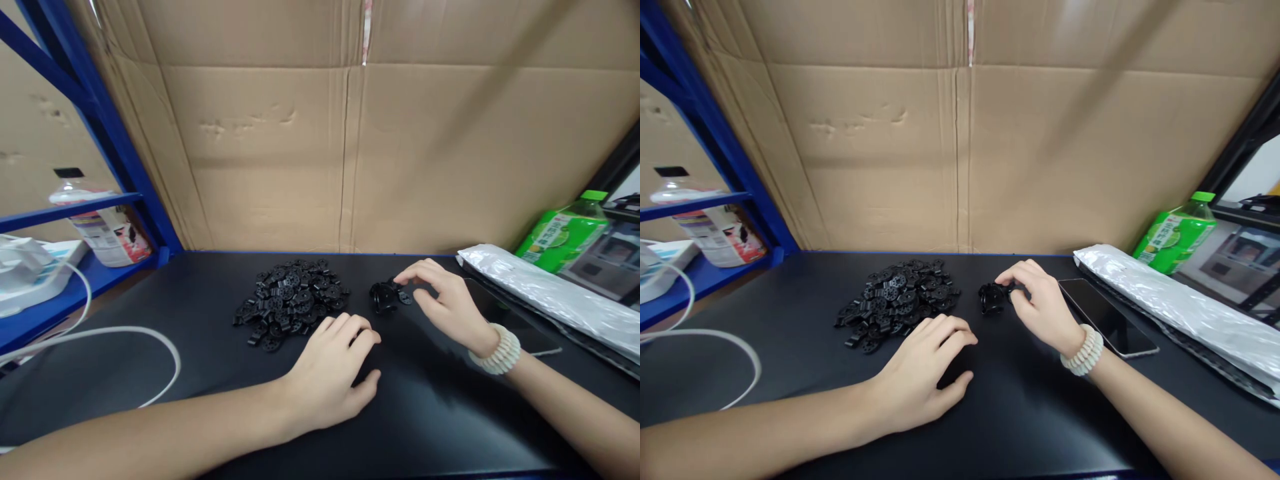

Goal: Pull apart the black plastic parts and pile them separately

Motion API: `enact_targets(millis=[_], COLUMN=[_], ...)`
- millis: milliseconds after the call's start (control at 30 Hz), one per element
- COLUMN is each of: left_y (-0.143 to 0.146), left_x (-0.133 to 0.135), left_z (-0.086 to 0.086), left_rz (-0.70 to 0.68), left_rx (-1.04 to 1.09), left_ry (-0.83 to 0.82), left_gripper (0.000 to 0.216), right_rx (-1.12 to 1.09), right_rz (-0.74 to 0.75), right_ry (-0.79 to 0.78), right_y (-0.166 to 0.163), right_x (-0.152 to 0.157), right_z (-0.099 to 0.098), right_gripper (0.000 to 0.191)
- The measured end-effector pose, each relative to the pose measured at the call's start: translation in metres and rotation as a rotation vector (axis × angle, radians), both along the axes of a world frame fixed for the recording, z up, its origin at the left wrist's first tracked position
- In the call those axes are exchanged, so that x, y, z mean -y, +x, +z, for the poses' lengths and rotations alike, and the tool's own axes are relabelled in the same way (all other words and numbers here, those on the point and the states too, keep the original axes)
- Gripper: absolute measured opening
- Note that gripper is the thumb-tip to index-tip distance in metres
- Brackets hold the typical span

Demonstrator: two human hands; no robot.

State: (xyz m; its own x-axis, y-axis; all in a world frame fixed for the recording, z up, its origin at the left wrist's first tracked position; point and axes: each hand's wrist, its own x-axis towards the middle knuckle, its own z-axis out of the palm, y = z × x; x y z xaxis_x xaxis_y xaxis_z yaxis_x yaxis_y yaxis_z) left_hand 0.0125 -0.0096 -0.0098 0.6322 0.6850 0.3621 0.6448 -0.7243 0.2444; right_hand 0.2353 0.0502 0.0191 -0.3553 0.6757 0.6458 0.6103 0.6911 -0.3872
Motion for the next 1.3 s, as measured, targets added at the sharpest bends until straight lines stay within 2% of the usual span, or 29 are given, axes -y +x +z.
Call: enact_targets(millis=[67, 133, 233, 400, 500, 600, 733, 833, 933, 1033, 1167, 1300], left_y=[0.0, 0.0, -0.001, -0.004, -0.005, -0.003, -0.002, -0.003, -0.004, -0.003, -0.002, -0.001], left_x=[-0.002, -0.005, -0.008, -0.013, -0.016, -0.015, -0.009, -0.008, -0.009, -0.01, -0.01, -0.009], left_z=[-0.002, -0.005, -0.008, -0.013, -0.015, -0.012, -0.005, -0.001, 0.002, 0.002, 0.001, 0.001], left_rz=[0.04, 0.079, 0.091, 0.019, -0.029, -0.062, -0.107, -0.129, -0.145, -0.145, -0.126, -0.173], left_rx=[-0.007, -0.028, -0.076, 0.006, 0.185, 0.349, 0.495, 0.596, 0.66, 0.695, 0.716, 0.735], left_ry=[0.032, 0.064, 0.105, 0.085, 0.028, -0.005, 0.046, 0.052, 0.036, 0.017, -0.015, -0.014], left_gripper=[0.03, 0.033, 0.033, 0.019, 0.015, 0.014, 0.018, 0.022, 0.022, 0.021, 0.021, 0.02], right_rx=[0.073, 0.205, 0.375, 0.406, 0.3, 0.068, -0.309, -0.484, -0.599, -0.659, -0.709, -0.794], right_rz=[0.057, 0.187, 0.317, 0.168, 0.109, 0.148, 0.335, 0.554, 0.734, 0.824, 0.858, 0.828], right_ry=[-0.102, -0.206, -0.272, -0.297, -0.354, -0.615, -1.122, -1.349, -1.449, -1.488, -1.527, -1.513], right_y=[0.0, -0.003, -0.008, -0.007, -0.006, -0.009, -0.016, -0.022, -0.027, -0.031, -0.032, -0.034], right_x=[0.002, 0.005, 0.01, 0.007, 0.005, 0.007, 0.013, 0.018, 0.023, 0.026, 0.026, 0.025], right_z=[0.0, -0.001, -0.005, -0.008, -0.007, -0.007, -0.009, -0.012, -0.014, -0.015, -0.015, -0.019], right_gripper=[0.031, 0.035, 0.042, 0.037, 0.029, 0.019, 0.021, 0.025, 0.021, 0.02, 0.022, 0.021])
